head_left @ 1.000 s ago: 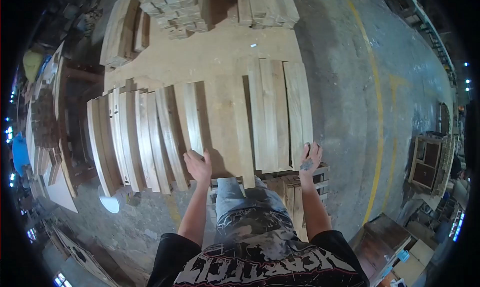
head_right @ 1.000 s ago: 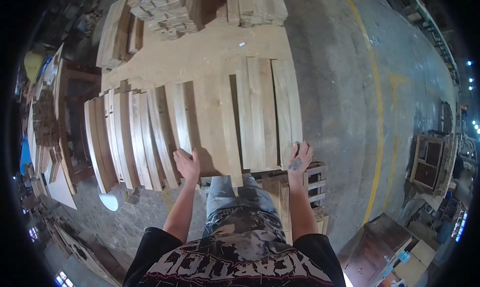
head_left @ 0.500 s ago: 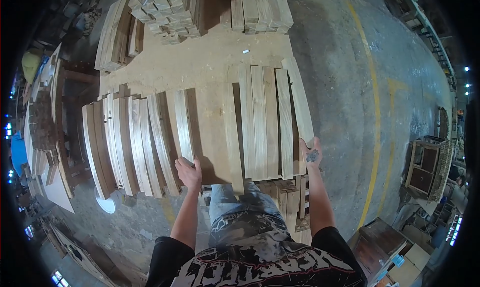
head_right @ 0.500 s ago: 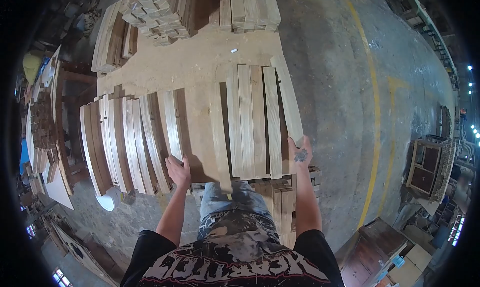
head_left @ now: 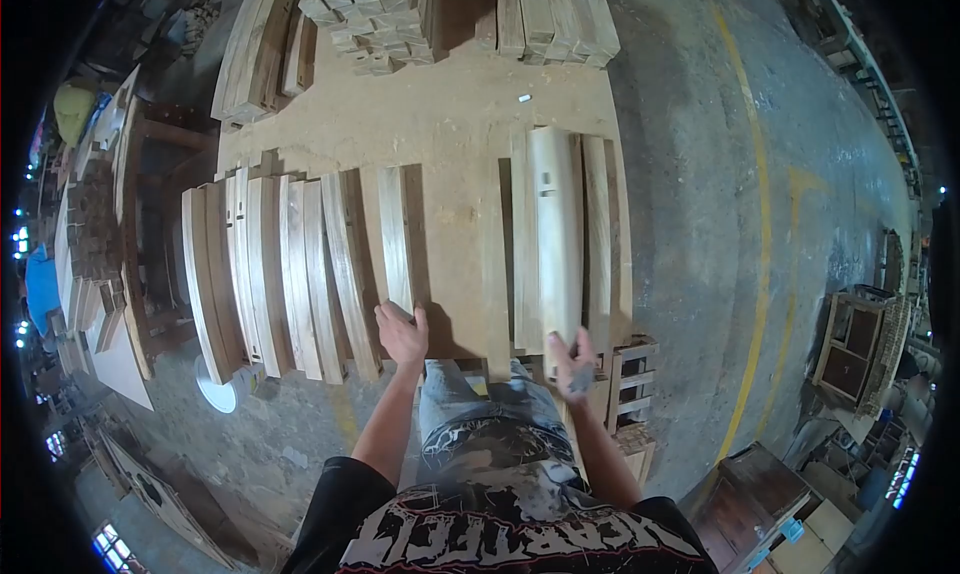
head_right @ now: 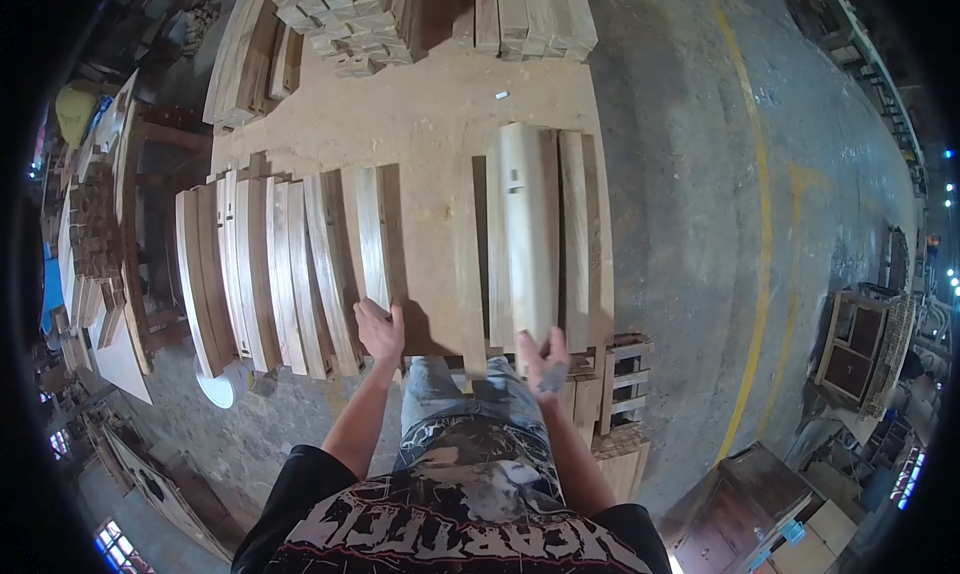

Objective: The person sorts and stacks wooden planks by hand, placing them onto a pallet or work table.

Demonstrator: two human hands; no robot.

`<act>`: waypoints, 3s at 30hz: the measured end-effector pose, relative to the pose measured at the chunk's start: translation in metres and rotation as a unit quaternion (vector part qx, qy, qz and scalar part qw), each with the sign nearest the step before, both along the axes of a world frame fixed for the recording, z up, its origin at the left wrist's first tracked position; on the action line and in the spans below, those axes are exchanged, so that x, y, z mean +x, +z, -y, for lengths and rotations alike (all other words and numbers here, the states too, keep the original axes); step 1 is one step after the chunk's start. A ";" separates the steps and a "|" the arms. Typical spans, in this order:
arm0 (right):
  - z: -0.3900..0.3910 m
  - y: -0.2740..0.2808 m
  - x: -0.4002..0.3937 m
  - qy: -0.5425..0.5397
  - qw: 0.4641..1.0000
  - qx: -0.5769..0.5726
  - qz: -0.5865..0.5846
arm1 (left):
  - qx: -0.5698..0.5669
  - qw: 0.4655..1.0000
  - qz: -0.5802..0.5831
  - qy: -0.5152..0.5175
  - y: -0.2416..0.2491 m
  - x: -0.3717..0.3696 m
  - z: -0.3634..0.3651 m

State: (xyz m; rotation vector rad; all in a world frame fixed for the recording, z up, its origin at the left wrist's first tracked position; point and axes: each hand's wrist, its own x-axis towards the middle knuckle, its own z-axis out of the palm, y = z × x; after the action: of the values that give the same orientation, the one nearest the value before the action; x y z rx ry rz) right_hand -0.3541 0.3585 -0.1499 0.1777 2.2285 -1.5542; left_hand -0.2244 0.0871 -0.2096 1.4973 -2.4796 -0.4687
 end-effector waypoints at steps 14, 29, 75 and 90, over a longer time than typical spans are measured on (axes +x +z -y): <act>0.137 -0.008 0.148 0.223 0.948 0.202 -0.101 | 0.128 0.985 -0.082 -0.087 0.005 0.064 0.002; 0.071 -0.071 0.199 0.047 0.926 -0.010 0.376 | 0.798 0.581 -0.105 0.119 -0.014 0.178 -0.024; 0.098 -0.076 0.210 0.138 0.979 0.144 -0.048 | 0.603 0.793 -0.088 -0.010 -0.025 0.164 -0.014; 0.221 -0.022 0.162 0.261 0.892 0.315 -0.192 | 0.492 0.854 -0.043 -0.163 -0.009 0.208 0.022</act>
State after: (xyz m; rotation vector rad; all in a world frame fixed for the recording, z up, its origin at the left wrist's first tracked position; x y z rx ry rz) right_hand -0.1925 0.1379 -0.1715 -0.5529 2.7081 -0.5839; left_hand -0.0163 0.0649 -0.2181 1.1865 -2.5030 -2.0496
